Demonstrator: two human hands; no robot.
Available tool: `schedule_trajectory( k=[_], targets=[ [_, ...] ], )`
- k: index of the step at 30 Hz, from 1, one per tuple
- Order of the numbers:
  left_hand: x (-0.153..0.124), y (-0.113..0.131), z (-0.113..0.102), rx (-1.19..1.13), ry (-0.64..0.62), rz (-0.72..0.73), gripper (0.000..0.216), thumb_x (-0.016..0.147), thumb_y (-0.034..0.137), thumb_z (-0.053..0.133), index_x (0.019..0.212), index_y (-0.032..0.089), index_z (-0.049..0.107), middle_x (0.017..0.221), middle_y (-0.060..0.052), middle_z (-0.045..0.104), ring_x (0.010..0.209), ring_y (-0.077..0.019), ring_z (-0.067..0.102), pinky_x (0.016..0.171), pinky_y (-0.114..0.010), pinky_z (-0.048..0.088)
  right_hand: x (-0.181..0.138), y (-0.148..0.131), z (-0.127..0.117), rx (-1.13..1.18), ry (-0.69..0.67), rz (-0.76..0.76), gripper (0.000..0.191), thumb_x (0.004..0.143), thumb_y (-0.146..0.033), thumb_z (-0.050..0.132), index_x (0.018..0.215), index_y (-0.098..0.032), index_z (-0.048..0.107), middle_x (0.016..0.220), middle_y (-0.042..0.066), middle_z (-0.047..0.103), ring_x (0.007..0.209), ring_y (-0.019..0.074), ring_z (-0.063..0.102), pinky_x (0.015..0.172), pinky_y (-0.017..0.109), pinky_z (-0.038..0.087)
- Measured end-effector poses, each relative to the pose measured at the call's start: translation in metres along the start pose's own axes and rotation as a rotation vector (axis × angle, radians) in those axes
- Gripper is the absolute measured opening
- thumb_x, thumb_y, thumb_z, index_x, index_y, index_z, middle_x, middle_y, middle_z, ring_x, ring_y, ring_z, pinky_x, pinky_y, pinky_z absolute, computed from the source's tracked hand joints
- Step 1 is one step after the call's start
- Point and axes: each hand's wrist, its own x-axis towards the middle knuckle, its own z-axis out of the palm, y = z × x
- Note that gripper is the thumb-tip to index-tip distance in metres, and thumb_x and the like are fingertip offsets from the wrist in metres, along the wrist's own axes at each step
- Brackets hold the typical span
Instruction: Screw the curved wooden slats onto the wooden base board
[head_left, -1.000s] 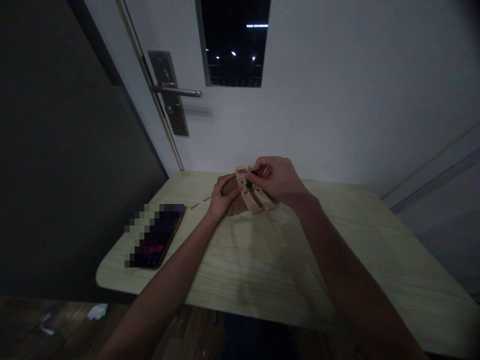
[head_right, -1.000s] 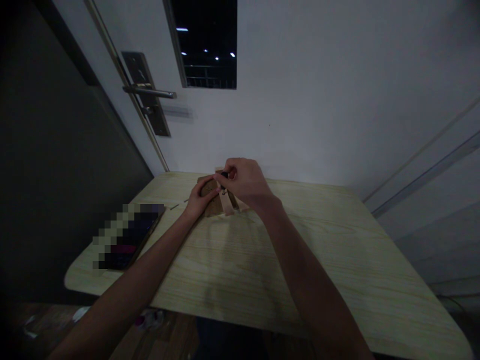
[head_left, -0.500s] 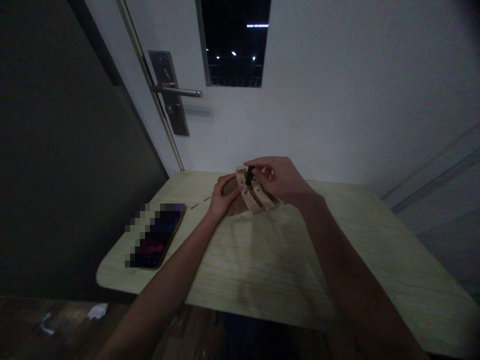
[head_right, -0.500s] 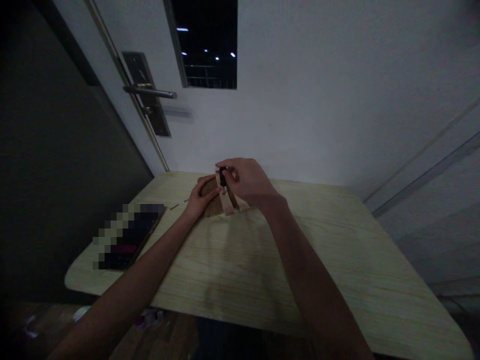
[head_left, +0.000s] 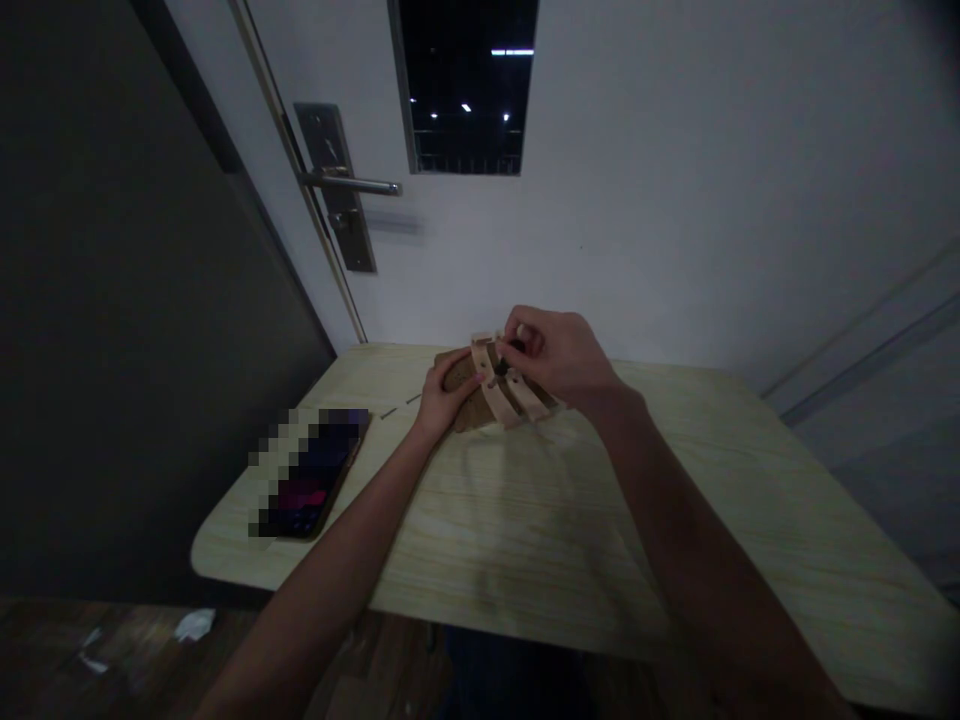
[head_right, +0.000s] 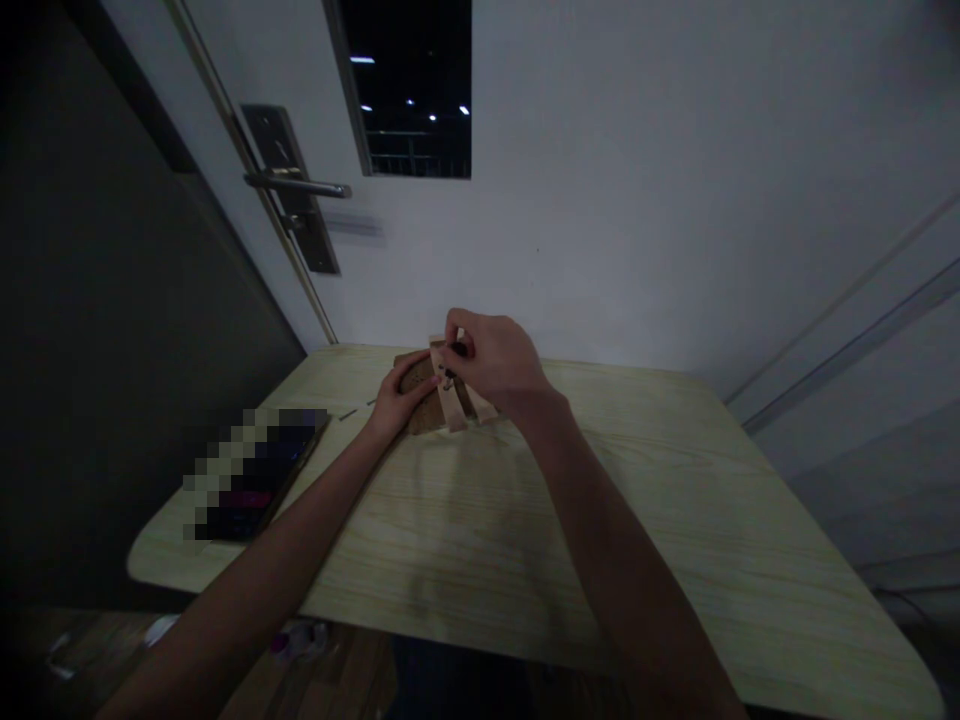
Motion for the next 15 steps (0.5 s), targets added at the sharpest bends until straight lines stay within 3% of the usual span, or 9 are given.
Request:
schedule_trajectory(
  k=[6,10,15],
  targets=[
    [0.0002,-0.0007,0.0002,-0.001,0.002,0.014,0.043,0.073,0.039,0.073,0.113,0.027,0.065,0.120,-0.005,0.064,0.115,-0.0239,0.056,0.105,-0.044,0.040,0.0016,0.0009,-0.0012,0.018,-0.031,-0.019,0.016,0.082,-0.035,0.064,0.079,-0.020,0.068,0.062,-0.002,0.060,0.057,0.0103,0.051,0.058,0.024,0.036],
    [0.0003,-0.0039,0.0003,0.003,0.005,0.006,0.044,0.073,0.039,0.074,0.114,0.026,0.064,0.120,-0.006,0.064,0.115,-0.0242,0.056,0.105,-0.044,0.039,0.0029,0.0039,-0.0020,0.099,-0.074,-0.036,0.012,0.081,-0.026,0.065,0.087,-0.020,0.073,0.074,0.001,0.070,0.065,0.0120,0.059,0.065,0.025,0.042],
    [0.0000,-0.0045,0.0000,0.014,0.006,0.003,0.043,0.073,0.038,0.074,0.114,0.026,0.064,0.120,-0.005,0.063,0.115,-0.0241,0.056,0.105,-0.044,0.039,0.0019,0.0029,-0.0050,0.125,-0.126,-0.057,0.024,0.083,-0.015,0.057,0.099,-0.020,0.073,0.090,0.004,0.074,0.074,0.0135,0.064,0.070,0.025,0.046]
  ],
)
